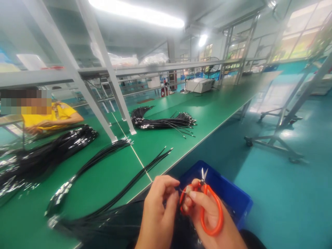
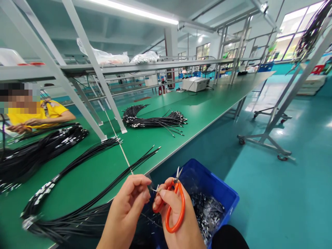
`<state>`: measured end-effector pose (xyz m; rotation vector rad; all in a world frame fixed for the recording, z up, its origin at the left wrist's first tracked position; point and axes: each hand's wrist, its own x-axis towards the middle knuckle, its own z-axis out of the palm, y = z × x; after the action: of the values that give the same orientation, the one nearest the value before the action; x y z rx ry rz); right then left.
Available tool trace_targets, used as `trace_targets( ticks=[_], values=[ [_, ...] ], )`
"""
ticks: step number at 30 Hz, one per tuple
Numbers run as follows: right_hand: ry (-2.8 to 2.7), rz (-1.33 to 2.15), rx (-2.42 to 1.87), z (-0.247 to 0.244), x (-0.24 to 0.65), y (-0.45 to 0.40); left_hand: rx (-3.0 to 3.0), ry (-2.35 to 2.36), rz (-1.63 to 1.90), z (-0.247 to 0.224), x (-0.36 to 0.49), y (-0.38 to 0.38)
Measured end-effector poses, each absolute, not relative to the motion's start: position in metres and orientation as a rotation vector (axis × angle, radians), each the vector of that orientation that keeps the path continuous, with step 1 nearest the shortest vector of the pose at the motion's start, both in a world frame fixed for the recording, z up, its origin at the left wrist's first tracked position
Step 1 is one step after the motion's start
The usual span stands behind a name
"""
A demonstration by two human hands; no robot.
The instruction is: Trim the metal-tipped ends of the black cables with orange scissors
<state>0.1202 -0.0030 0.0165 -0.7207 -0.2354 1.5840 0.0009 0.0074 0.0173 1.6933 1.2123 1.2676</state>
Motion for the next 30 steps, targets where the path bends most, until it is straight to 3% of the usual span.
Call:
trace_targets(
  ticks=[3,7,14,30],
  values=[
    [-0.213,1.587,-0.688,0.019,0.119,-0.003,2.102,1.356,1.257,0.020,-0.002,0.007],
    [-0.212,1.594,-0.673,0.023,0.117,-0.001,2.190,1.421,1.266,0.017,-0.010,0.010],
    [-0.316,1.563,-0.717,0.025,0.114,-0.002,1.627,1.107,1.047,0.014,-0.012,0.007],
    [-0.610,1.153,-1.004,0.014,0.111,-0.003,1.043,1.100,1.128,0.009,-0.002,0.007]
  ],
)
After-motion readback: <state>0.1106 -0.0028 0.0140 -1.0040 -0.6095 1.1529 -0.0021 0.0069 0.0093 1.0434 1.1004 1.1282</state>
